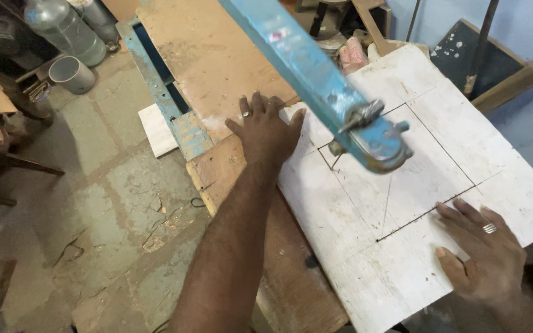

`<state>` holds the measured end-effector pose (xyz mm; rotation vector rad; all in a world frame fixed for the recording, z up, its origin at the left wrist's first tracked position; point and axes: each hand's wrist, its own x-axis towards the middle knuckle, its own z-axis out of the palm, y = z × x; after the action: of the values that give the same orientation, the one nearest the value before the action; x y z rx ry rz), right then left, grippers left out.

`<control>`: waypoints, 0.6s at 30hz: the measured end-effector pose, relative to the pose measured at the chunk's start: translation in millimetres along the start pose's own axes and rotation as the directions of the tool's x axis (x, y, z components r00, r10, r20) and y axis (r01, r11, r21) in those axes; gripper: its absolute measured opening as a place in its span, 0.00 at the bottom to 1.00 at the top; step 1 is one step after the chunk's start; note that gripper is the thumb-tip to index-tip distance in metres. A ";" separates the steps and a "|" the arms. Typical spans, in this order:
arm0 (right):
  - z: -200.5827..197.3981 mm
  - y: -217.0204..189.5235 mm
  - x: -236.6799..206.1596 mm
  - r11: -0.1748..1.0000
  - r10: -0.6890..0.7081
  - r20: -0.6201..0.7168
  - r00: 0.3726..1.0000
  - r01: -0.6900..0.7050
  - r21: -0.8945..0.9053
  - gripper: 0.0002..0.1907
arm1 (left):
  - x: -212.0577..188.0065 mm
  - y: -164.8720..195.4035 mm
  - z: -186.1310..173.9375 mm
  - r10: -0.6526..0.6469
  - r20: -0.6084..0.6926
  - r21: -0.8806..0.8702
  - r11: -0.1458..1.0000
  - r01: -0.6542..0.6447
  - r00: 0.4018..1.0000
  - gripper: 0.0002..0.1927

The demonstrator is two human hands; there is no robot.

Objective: The person uses a band saw to cut a triangular shape out of a white board. They guide the board along pre-drawn lines, carefully maneuvering it through the blade to complete the cut.

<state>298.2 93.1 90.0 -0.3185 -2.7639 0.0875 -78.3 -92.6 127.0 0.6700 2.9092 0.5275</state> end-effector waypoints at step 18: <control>-5.7 -7.4 6.6 0.996 -0.007 -0.091 0.996 0.014 0.084 0.21 | -0.2 -0.2 -1.0 0.019 -0.026 0.009 1.000 -0.019 0.999 0.36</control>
<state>292.6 87.5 98.3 -0.2784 -2.6626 0.1820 -78.4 -93.1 127.9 0.6979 2.9337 0.5302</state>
